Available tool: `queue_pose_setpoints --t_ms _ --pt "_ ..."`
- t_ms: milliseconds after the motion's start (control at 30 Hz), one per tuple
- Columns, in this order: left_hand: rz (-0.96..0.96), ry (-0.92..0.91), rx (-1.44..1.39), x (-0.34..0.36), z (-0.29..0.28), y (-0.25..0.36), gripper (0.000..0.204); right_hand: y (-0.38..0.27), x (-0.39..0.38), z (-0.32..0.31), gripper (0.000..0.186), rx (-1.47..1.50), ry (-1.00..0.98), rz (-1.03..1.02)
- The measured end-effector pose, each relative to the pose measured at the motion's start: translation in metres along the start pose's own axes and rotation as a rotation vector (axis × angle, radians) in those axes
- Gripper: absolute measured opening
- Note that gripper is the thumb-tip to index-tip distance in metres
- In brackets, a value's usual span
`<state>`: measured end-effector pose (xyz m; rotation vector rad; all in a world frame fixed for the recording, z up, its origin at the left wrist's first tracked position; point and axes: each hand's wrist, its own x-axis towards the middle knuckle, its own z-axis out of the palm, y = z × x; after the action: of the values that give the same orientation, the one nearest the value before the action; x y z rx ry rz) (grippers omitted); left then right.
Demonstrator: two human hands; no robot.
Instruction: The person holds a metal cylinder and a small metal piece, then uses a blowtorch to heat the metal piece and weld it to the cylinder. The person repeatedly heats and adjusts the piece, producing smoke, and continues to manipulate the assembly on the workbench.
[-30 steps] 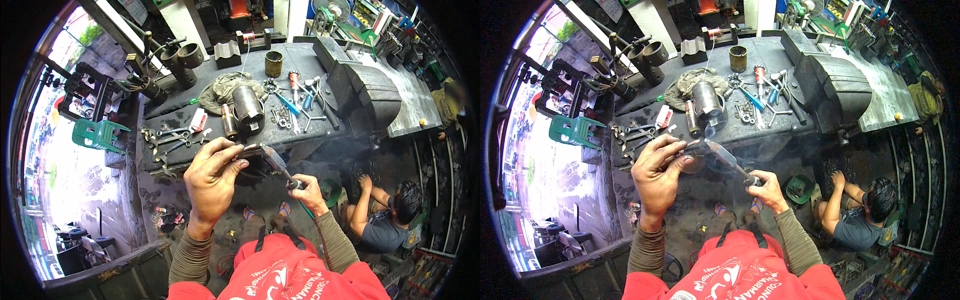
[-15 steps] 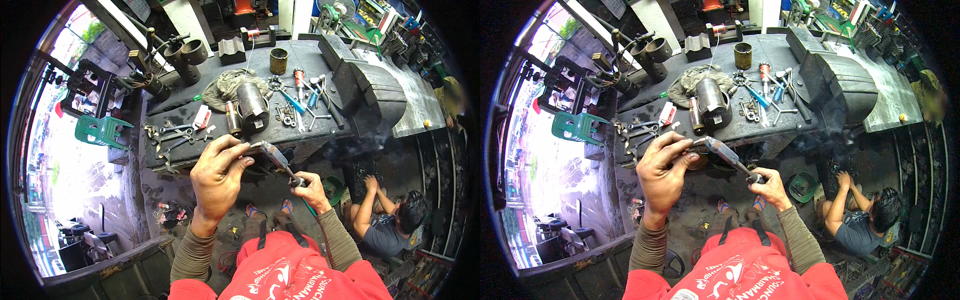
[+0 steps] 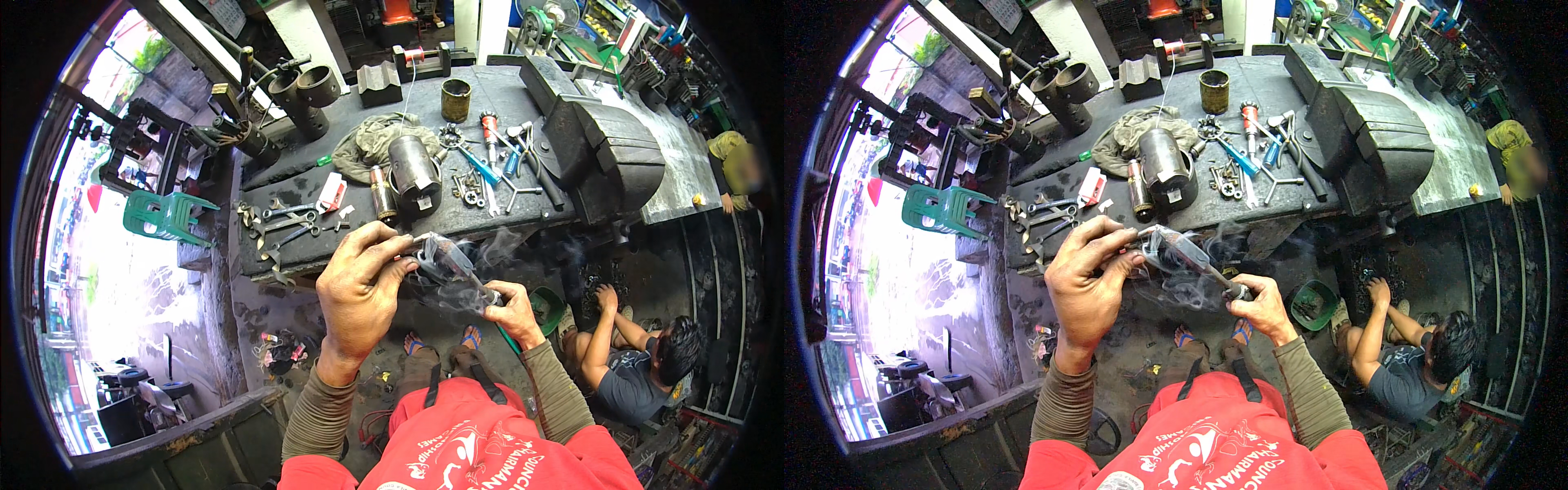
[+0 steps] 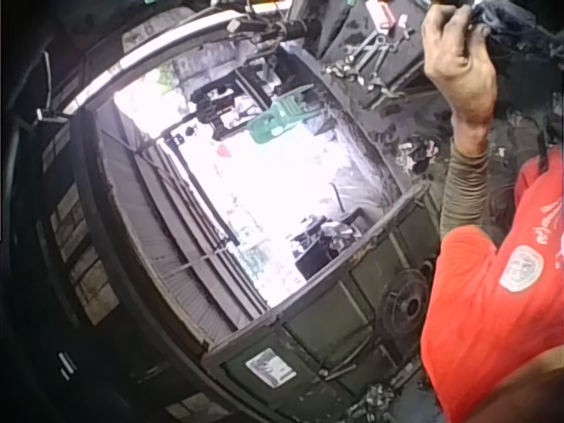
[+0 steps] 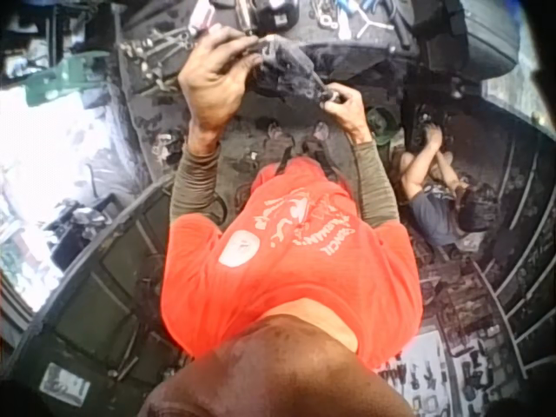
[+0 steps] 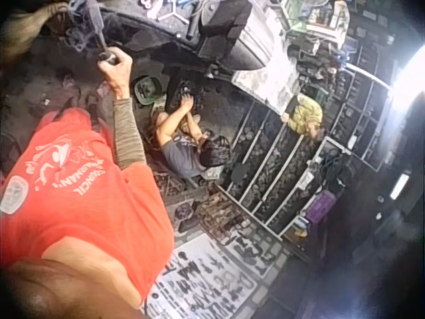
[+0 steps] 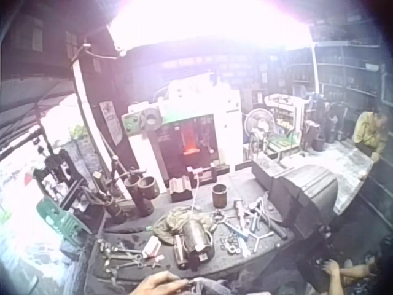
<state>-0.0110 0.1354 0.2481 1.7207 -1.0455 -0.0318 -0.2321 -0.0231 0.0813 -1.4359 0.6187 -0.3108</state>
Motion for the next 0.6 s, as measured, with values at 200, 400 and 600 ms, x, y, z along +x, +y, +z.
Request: queue_pose_setpoints --t_ms 200,400,600 --pt "0.019 -0.007 0.02 0.0007 -0.0011 0.0009 0.031 0.0018 -0.0003 -0.0029 0.028 0.061 -0.016 0.078" --pt "0.092 -0.026 0.057 0.0047 -0.003 -0.0014 0.03 0.0028 -0.0015 -0.0073 0.025 -0.073 0.012 0.004" --pt "0.103 -0.044 0.058 0.0042 -0.0031 -0.0011 0.029 0.0073 -0.0033 -0.0083 0.024 0.022 0.018 0.031"
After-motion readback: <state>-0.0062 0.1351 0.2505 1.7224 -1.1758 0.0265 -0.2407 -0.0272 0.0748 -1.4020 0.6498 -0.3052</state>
